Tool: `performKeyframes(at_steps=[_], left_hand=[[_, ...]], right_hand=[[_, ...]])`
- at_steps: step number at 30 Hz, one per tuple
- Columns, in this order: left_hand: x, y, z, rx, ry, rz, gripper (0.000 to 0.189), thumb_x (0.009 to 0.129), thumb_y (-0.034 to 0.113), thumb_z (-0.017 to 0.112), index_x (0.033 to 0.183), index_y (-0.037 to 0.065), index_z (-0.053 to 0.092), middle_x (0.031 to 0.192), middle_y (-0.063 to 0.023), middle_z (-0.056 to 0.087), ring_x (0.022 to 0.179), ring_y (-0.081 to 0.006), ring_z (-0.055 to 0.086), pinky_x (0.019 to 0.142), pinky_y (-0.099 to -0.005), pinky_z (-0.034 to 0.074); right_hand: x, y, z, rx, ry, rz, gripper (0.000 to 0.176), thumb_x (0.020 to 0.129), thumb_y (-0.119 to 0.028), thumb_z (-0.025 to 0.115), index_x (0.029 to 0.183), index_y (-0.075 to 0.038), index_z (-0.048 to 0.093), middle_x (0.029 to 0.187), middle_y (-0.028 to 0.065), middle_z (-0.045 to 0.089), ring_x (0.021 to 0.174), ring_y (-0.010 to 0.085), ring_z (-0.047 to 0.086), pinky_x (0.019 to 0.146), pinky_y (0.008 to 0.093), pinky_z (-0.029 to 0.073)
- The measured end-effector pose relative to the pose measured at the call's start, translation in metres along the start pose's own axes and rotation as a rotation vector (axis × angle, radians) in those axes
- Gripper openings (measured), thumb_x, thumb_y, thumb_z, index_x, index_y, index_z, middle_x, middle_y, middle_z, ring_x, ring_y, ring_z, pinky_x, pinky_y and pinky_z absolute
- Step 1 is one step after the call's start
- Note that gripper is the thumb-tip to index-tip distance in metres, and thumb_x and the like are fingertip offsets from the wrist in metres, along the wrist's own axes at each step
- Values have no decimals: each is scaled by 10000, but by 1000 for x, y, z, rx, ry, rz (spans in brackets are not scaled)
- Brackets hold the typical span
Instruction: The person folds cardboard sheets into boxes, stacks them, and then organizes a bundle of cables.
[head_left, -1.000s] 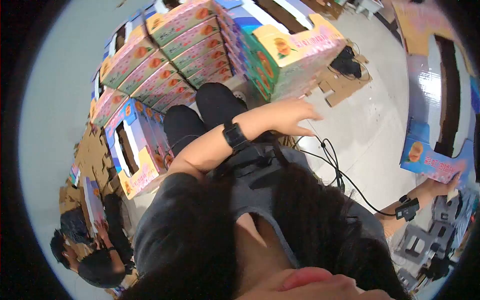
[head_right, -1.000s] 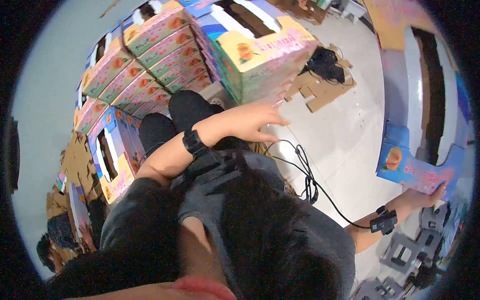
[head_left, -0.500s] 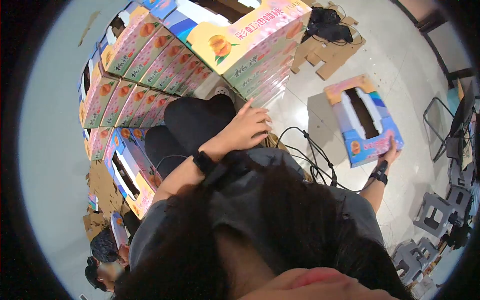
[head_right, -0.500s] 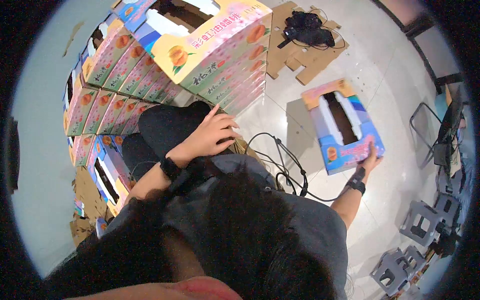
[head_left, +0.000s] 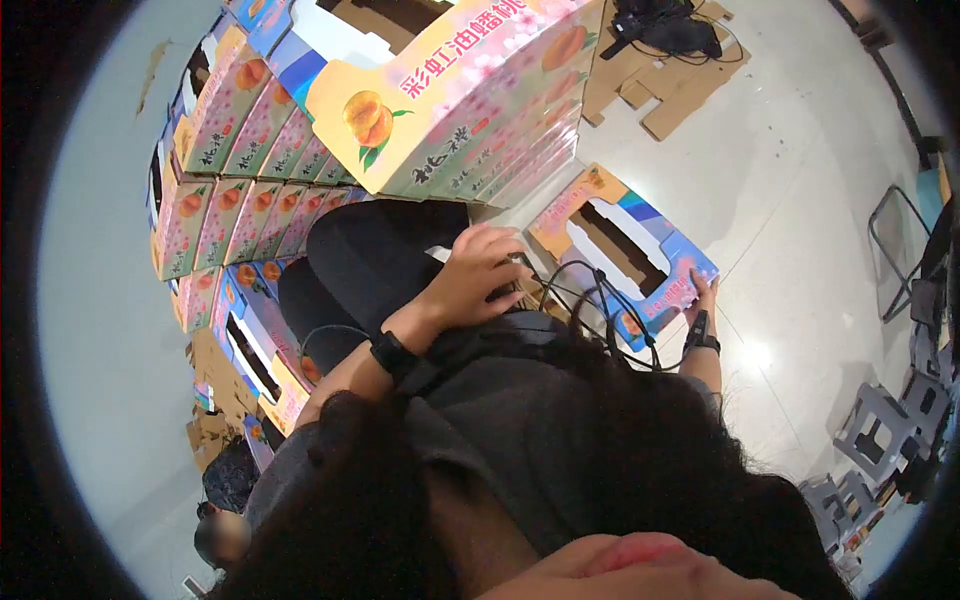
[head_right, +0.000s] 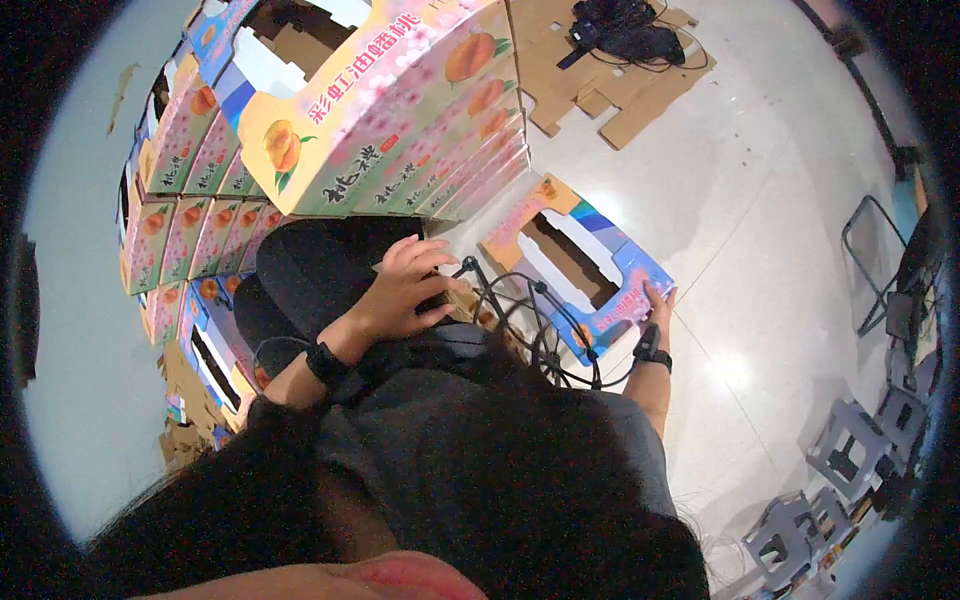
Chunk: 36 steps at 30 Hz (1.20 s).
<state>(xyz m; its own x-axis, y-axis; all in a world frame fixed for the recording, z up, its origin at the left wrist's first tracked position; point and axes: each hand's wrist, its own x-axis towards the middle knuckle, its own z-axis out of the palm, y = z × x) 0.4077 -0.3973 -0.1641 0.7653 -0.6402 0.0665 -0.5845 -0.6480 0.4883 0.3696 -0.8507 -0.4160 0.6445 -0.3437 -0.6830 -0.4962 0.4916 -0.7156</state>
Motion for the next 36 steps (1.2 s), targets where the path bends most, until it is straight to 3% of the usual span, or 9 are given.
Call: performKeyframes(at_steps=[4,7,14,17,22,25,26,30,36], left_hand=[[1,1,1,35,-5,5,276,738,256,697,1000,195,635,1165,-36,521,1204,-271,445,1023,-511,295],[0,1,2,38,9,16,298,730,260,708,1009,190,632,1176,-41,514,1209,-271,437,1018,-508,299],[2,1,2,79,22,47,318,723,263,719,1022,200,630,1194,-44,498,1220,-269,419,1017,-486,299],[3,3,1,82,23,38,320,724,266,719,1024,201,627,1203,-42,492,1224,-266,411,1017,-478,293],[4,3,3,117,15,40,312,733,297,710,1020,203,630,1212,-41,490,1234,-265,396,1018,-470,289],[3,3,4,138,11,28,310,738,314,707,1018,202,632,1235,-43,485,1240,-264,390,1024,-463,283],[2,3,4,142,15,21,310,740,319,706,1017,202,633,1244,-43,484,1242,-264,388,1026,-461,281],[3,5,4,132,-4,-1,323,740,316,707,1028,191,629,1271,-54,475,1253,-266,380,1030,-457,272],[2,2,6,121,14,-3,344,743,302,703,1056,181,625,1297,-72,466,1271,-270,370,1034,-447,262]], right_hand=[[-1,22,15,-3,118,100,815,743,-362,732,1404,-241,272,1355,116,430,1269,397,347,884,704,326],[9,36,13,-147,64,238,837,754,-403,719,1423,-254,239,1429,114,333,1303,399,300,911,708,304],[16,56,54,-452,66,266,896,740,-336,725,1451,-252,185,1472,136,234,1299,371,316,871,620,428],[52,94,66,-993,-258,140,912,703,-339,739,1451,-233,228,1452,152,277,1293,343,334,818,565,482],[-1,89,136,-1626,-516,85,939,633,-482,719,1420,-142,336,1461,217,275,1378,380,175,1065,557,239],[9,131,136,-1652,-384,-18,989,604,-530,709,1410,-94,339,1471,249,233,1402,387,66,1123,520,71],[-2,124,140,-1654,-368,-153,972,597,-495,741,1390,-79,362,1458,260,240,1374,404,185,1113,505,195],[-18,118,158,-1613,-294,64,929,630,-328,776,1397,-72,319,1404,286,296,1197,407,478,971,412,448],[-19,121,153,-1655,-336,5,734,782,-93,630,1415,-123,259,1319,258,394,1119,400,538,904,422,489]])
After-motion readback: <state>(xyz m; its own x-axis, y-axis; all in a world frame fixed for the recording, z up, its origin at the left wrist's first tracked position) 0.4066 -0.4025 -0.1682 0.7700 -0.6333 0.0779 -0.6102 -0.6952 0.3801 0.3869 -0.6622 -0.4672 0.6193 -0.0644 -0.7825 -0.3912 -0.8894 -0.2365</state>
